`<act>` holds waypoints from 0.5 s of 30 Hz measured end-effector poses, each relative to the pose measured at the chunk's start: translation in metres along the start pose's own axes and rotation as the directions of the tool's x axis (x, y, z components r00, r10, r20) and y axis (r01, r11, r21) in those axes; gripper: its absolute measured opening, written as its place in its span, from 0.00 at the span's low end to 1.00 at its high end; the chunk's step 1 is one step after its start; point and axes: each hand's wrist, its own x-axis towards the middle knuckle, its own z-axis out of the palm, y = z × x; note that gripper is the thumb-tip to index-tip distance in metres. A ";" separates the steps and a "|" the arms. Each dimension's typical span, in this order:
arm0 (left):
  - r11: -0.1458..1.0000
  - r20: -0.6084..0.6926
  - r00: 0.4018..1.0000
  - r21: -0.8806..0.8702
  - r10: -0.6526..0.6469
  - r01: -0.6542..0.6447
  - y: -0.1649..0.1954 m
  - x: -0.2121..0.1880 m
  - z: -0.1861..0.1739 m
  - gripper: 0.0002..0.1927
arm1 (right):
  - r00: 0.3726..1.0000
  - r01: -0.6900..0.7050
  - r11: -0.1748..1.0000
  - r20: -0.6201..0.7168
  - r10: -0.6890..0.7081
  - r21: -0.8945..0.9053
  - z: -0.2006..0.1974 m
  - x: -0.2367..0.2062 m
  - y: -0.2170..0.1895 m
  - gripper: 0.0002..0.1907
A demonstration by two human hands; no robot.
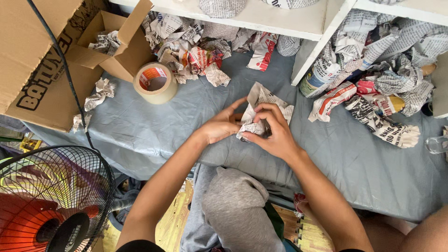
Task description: The person sits on the floor at a low table and crumples sheets of newspaper into balls by hand, pressing each sheet together and stacking the finished balls on the shelves and in a cardboard box. A roll of masking tape sits on the table among the paper.
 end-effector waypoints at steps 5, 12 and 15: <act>0.968 -0.145 0.982 0.233 0.125 -0.089 0.001 -0.008 0.003 0.47 | 0.990 0.138 0.976 0.010 -0.138 -0.167 -0.007 0.006 -0.005 0.21; 0.918 -0.335 0.920 0.392 0.203 -0.059 0.018 -0.036 -0.013 0.38 | 0.993 0.112 0.978 0.062 -0.103 -0.174 -0.009 0.002 0.001 0.14; 0.833 -0.417 0.833 0.546 0.364 -0.091 0.025 -0.045 -0.013 0.28 | 0.999 0.006 0.981 -0.043 -0.014 -0.192 -0.003 0.002 0.012 0.12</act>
